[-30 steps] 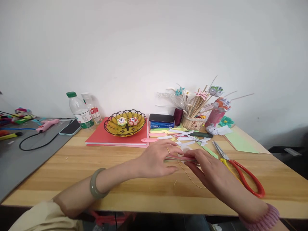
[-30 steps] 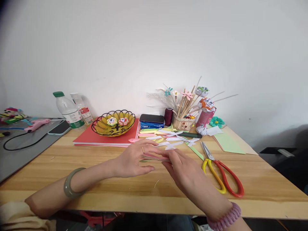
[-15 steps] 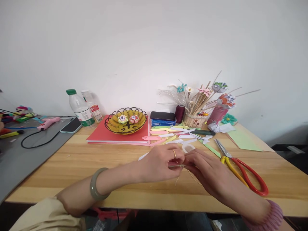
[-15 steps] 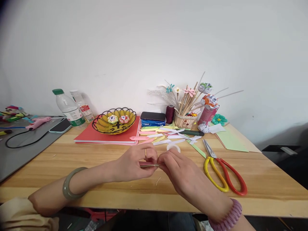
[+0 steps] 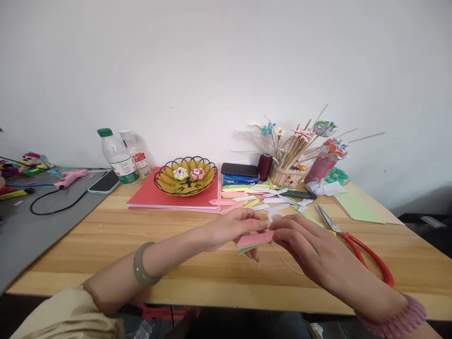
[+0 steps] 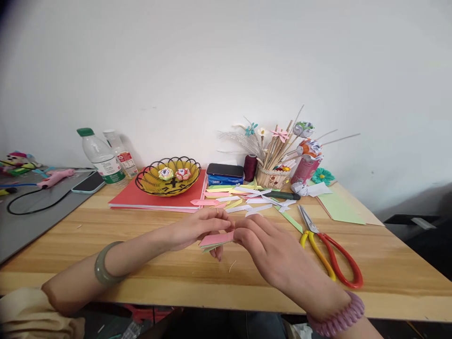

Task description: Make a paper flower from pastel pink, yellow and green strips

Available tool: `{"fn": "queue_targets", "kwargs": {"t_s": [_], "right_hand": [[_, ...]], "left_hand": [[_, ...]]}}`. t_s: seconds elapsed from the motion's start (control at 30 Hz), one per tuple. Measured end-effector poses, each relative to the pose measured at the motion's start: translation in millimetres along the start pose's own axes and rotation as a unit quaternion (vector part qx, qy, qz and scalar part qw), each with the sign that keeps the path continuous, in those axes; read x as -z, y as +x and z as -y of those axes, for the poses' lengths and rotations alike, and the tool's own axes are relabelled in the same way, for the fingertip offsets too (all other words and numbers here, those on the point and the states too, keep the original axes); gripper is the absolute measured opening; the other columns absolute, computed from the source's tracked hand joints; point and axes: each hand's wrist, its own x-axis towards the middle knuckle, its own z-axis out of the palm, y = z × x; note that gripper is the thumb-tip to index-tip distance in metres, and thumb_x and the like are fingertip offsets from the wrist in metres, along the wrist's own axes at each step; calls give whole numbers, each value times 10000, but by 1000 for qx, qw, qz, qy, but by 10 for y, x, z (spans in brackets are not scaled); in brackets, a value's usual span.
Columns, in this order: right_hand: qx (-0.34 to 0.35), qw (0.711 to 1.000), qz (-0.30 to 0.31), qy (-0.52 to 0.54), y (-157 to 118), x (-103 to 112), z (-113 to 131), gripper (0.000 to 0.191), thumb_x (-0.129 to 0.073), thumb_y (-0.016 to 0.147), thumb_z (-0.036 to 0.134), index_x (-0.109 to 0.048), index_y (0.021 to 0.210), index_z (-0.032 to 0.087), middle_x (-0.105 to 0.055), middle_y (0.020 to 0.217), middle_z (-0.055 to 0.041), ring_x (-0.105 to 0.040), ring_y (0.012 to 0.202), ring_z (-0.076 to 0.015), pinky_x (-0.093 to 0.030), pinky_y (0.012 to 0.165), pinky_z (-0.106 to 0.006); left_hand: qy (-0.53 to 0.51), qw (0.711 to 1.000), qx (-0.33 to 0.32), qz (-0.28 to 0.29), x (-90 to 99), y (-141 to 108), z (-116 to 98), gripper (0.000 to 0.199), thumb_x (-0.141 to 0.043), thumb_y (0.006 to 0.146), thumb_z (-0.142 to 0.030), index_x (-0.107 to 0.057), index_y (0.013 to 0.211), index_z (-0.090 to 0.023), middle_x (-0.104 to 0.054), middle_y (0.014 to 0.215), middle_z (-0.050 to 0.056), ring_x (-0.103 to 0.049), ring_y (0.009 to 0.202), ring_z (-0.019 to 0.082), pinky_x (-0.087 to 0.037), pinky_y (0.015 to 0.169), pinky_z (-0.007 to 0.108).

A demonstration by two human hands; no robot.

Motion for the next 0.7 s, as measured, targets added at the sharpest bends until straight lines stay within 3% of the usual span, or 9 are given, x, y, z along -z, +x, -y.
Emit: {"fn": "queue_targets", "kwargs": {"t_s": [0.1,0.23,0.47,0.57,0.7], "right_hand": [[27,999,-2,-41,33,29,14,208,-304,918,151,-492,1006,168,-599,1011,-89,-522,946,-190,-462,752,-340],[47,995,-3,-86,67,27,30,240,-295,916,149,-519,1002,153,-617,1015,-94,-526,944,-200,-474,733,-340],[62,995,4,-75,117,-11,44,258,-273,916,143,-528,955,149,-614,986,-107,-540,900,-194,-479,752,-360],[37,999,20,-32,118,-24,6,213,-302,908,130,-502,973,164,-602,957,-95,-538,910,-188,-475,753,-347],[-2,999,44,9,103,-35,-57,167,-351,901,138,-461,1014,193,-568,1010,-87,-520,967,-191,-466,769,-349]], "left_hand": [[-30,997,41,52,10,23,7,217,-456,769,-344,-523,811,-142,-578,663,19,-444,391,58,-323,402,196],[-24,997,60,39,-32,23,1,191,-401,744,-258,-486,618,-141,-497,501,-6,-289,365,48,-142,354,206],[-64,997,34,33,-35,24,69,155,-383,671,-195,-308,537,-179,-283,444,-67,-188,387,47,-94,391,222],[-91,993,52,53,-19,29,93,172,-408,704,-237,-323,567,-178,-244,470,-77,-139,396,44,-79,396,225],[-90,995,3,37,-17,32,92,167,-476,747,-289,-374,671,-180,-275,500,-79,-149,407,42,-59,403,217]]}}
